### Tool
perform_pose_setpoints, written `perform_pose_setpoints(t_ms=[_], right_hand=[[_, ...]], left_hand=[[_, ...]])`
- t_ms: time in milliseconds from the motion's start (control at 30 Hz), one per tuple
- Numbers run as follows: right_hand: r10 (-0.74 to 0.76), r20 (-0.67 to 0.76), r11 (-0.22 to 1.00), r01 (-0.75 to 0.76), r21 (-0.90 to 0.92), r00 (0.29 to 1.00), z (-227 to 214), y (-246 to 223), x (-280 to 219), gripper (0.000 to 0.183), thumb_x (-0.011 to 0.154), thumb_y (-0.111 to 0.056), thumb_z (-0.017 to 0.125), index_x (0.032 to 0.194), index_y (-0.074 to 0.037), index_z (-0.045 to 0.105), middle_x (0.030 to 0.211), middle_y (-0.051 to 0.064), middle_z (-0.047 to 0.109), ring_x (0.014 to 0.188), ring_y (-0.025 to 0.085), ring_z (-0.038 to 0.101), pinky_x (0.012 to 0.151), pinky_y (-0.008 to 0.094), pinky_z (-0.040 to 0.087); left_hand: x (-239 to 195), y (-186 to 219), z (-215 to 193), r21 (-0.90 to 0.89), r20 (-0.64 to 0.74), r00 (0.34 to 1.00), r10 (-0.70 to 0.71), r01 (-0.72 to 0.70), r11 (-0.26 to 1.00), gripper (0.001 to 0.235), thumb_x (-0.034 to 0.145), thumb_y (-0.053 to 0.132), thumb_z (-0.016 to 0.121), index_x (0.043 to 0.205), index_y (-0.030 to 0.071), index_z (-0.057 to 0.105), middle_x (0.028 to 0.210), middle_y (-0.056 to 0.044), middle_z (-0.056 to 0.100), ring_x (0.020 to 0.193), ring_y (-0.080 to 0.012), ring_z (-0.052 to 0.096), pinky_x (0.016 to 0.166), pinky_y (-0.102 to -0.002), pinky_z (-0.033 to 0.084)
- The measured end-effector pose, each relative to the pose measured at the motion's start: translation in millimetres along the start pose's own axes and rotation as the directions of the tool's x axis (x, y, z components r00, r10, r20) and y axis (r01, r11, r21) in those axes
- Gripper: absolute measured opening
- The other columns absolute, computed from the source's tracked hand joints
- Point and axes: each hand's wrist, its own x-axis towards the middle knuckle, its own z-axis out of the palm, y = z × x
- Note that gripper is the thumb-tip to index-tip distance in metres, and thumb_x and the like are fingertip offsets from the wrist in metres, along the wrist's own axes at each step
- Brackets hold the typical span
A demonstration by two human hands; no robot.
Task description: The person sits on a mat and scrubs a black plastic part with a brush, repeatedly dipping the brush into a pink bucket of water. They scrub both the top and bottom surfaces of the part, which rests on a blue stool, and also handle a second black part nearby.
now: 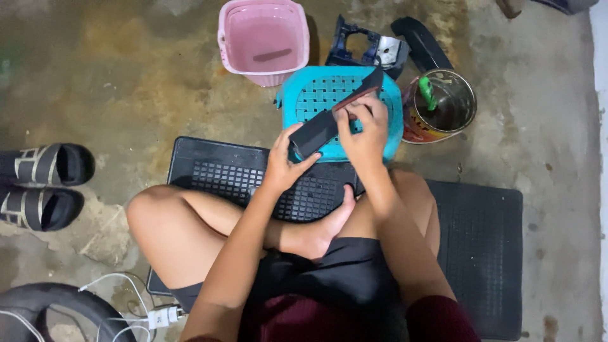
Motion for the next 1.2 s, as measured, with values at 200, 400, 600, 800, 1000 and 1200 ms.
perform_pose_setpoints(t_ms=[200,400,600,800,1000,1200], right_hand=[[-0.134,0.210,0.972,0.086,0.220,0.969,10,-88,-20,0.008,0.083,-0.018,0.077,0.086,-0.011,0.074,0.105,0.008,0.069,0.106,0.034,0.068,0.095,0.046,0.053],[0.066,0.043,0.997,-0.068,0.048,0.997,2,-15,5,0.006,0.084,-0.007,0.077,0.085,-0.004,0.073,0.103,0.012,0.066,0.099,0.037,0.064,0.090,0.048,0.052],[-0.150,0.181,0.956,0.096,0.278,0.972,17,-84,-18,0.008,0.079,-0.014,0.079,0.086,-0.013,0.075,0.101,0.007,0.071,0.100,0.032,0.069,0.092,0.046,0.054],[0.075,-0.022,0.995,-0.073,0.070,0.997,4,-1,5,0.006,0.083,-0.002,0.076,0.085,-0.008,0.076,0.100,0.008,0.070,0.101,0.032,0.066,0.094,0.046,0.053],[-0.151,0.192,0.959,0.097,0.268,0.970,13,-97,-26,0.008,0.080,-0.011,0.077,0.087,-0.010,0.077,0.103,0.009,0.072,0.103,0.034,0.068,0.094,0.046,0.054],[0.048,-0.002,0.995,-0.047,0.084,0.999,9,-8,2,0.008,0.086,-0.002,0.073,0.093,-0.004,0.076,0.103,0.007,0.068,0.105,0.030,0.065,0.094,0.046,0.053]], left_hand=[[-4,-33,4,0.007,0.026,0.997,0.074,-0.074,0.997,0.068,0.076,0.014,0.089,0.135,0.007,0.057,0.131,-0.018,0.064,0.122,-0.0409,0.062,0.106,-0.050,0.049],[4,7,-6,0.005,0.044,0.998,-0.037,0.037,0.999,0.074,0.075,0.021,0.092,0.138,0.009,0.055,0.132,-0.018,0.064,0.124,-0.0398,0.062,0.107,-0.052,0.049],[6,0,6,-0.098,0.060,0.998,0.020,-0.014,0.995,0.065,0.079,0.017,0.085,0.135,0.005,0.054,0.130,-0.022,0.061,0.125,-0.0411,0.059,0.108,-0.051,0.046],[7,7,-3,0.015,0.061,0.998,-0.019,0.018,1.000,0.071,0.075,0.017,0.091,0.136,0.006,0.055,0.131,-0.019,0.064,0.124,-0.0397,0.062,0.108,-0.053,0.048],[-10,-22,10,0.065,0.005,1.000,-0.022,0.021,0.998,0.065,0.083,0.009,0.078,0.139,-0.004,0.049,0.132,-0.028,0.057,0.126,-0.0399,0.058,0.113,-0.048,0.045],[3,11,-8,0.062,0.143,0.982,-0.122,0.115,0.991,0.074,0.085,0.025,0.085,0.145,0.007,0.046,0.141,-0.018,0.057,0.130,-0.0376,0.058,0.109,-0.051,0.047]])
